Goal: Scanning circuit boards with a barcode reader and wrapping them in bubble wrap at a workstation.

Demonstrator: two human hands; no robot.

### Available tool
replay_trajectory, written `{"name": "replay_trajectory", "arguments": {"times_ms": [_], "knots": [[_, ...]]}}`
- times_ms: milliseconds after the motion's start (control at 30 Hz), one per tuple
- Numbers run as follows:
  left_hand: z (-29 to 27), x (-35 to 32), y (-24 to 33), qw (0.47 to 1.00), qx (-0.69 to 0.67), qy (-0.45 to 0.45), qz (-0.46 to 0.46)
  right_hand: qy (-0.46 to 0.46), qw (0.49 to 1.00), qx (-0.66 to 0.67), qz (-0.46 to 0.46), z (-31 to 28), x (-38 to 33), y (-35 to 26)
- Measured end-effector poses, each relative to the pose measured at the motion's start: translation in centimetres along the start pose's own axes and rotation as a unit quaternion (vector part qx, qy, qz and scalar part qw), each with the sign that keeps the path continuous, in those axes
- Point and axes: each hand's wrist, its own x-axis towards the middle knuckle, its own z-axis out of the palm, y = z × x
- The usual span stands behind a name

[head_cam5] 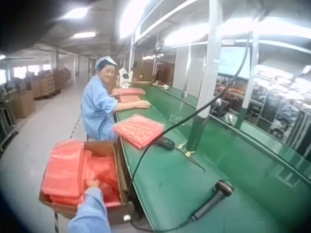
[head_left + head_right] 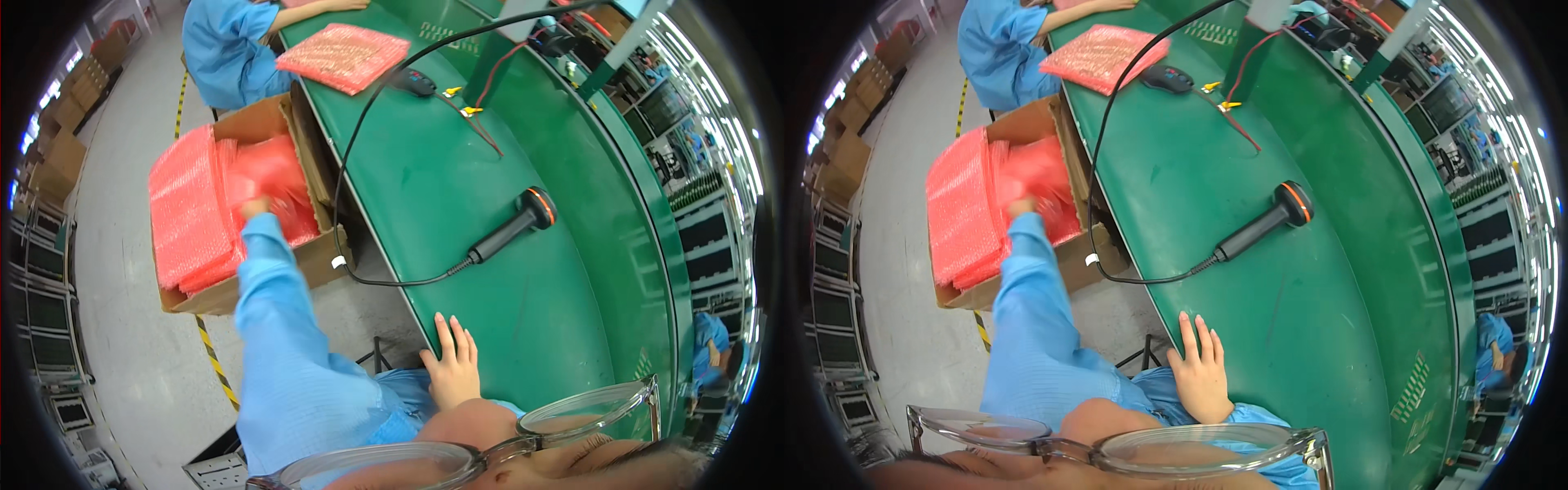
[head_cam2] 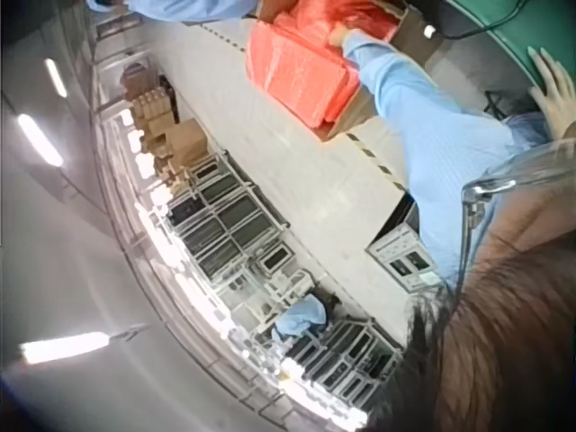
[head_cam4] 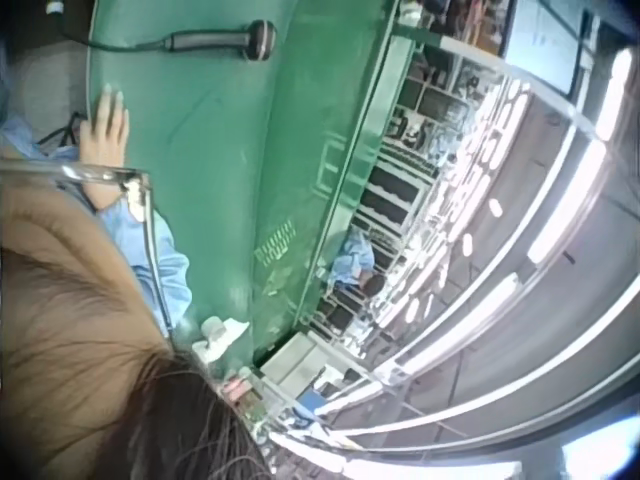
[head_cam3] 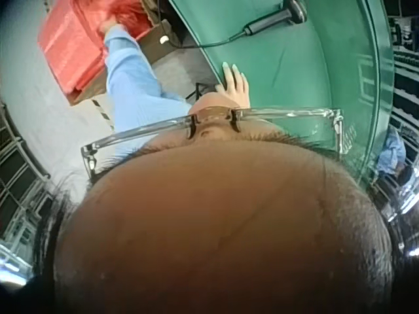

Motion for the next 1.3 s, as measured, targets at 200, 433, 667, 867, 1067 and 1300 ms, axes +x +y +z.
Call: {"name": "replay_trajectory", "arguments": {"times_ms": [200,433,667,867,1067,1300], "knots": [[-27.0,-24.4,-3.5,0.833,-0.453,0.297,0.112,0.020,0.999,0.005,-0.043,-0.5,-1.0,-0.2],[-32.0,-44.4,-2.3,0.744,-0.642,-0.049,0.175,-0.018,0.893,0.425,-0.145,1.3,-0.9,-8.7],[-33.4,-50.2,-1.8,0.576,-0.761,-0.265,0.135,0.001,0.878,0.448,-0.167,-0.9,-6.7,-11.7],[-36.3,-53.0,-1.5,0.474,-0.742,-0.347,0.323,0.123,0.814,0.561,-0.086,-1.2,-8.4,-9.4],[-42.1,-54.1,0.0,0.454,-0.643,-0.295,0.541,0.182,0.710,0.680,-0.005,-10.4,-11.4,-5.8],[-46.7,-49.4,2.6,0.588,-0.426,-0.049,0.686,0.281,0.651,0.693,0.133,-20.8,-22.6,13.8]]}}
